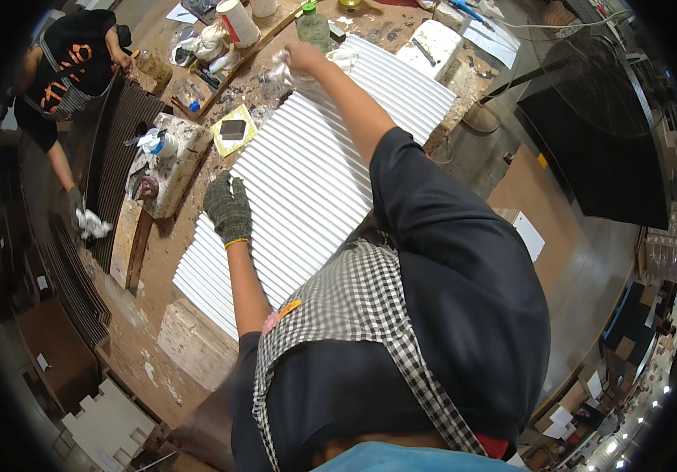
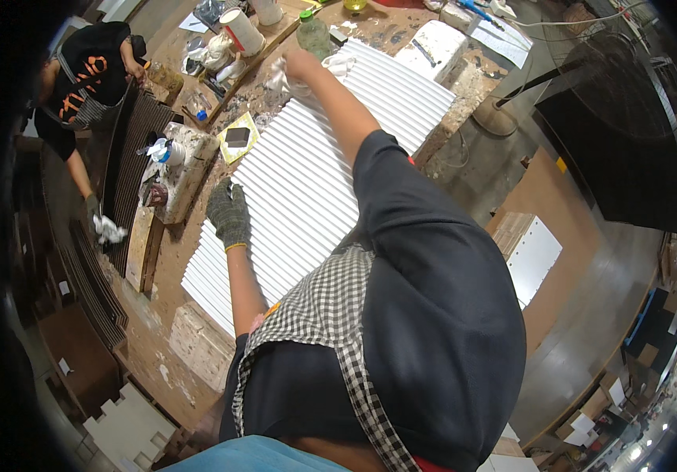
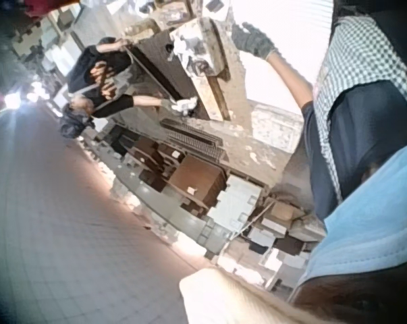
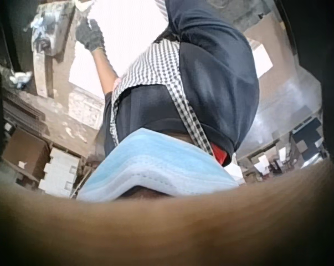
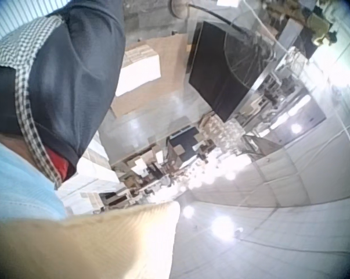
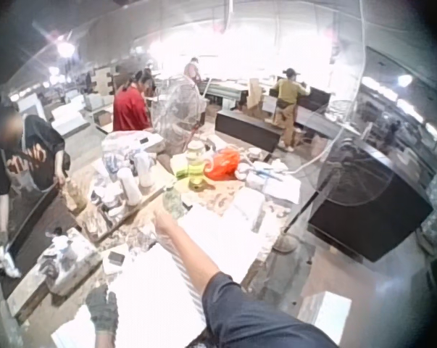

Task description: The person wipes a white corrugated panel on a workbench using a white cloth. They repeatedly rub the surface, occasionally repositioning the cloth and adjusting their grip. The person also briefly handles a small black tool and a green bottle before returning to wiping.

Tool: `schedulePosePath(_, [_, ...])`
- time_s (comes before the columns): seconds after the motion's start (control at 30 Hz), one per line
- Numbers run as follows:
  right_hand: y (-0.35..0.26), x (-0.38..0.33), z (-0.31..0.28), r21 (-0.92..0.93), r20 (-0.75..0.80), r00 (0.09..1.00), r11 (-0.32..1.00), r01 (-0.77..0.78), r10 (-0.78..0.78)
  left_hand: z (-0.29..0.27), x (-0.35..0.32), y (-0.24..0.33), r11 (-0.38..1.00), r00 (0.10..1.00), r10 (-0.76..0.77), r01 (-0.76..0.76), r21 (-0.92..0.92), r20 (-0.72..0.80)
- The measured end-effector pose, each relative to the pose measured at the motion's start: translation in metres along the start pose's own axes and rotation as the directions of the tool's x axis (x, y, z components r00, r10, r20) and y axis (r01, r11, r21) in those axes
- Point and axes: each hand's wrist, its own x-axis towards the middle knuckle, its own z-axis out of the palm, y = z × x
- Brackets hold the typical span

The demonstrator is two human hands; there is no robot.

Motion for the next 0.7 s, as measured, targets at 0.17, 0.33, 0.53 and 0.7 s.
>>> schedulePosePath(0.17, [0.011, -0.068, -0.05, -0.164, -0.077, 0.996, 0.986, 0.025, -0.038, -0.007, -0.011, -0.01, 1.0, 1.0, -0.017, 0.017, 0.007, -0.013])
schedulePosePath(0.33, [0.083, -0.229, -0.102, -0.159, -0.201, 0.979, 0.986, -0.056, 0.023, 0.001, -0.005, -0.006, 0.995, 0.992, 0.095, -0.091, 0.048, -0.088])
schedulePosePath(0.53, [0.101, -0.317, -0.215, -0.109, 0.044, 0.872, 0.869, -0.482, 0.488, -0.006, -0.006, -0.003, 0.999, 0.998, 0.042, -0.042, 0.0, -0.046])
schedulePosePath(0.7, [0.079, -0.256, -0.161, 0.084, -0.26, 0.962, 0.994, -0.068, 0.088, -0.005, -0.009, -0.007, 0.999, 0.997, 0.035, -0.035, -0.006, -0.075])
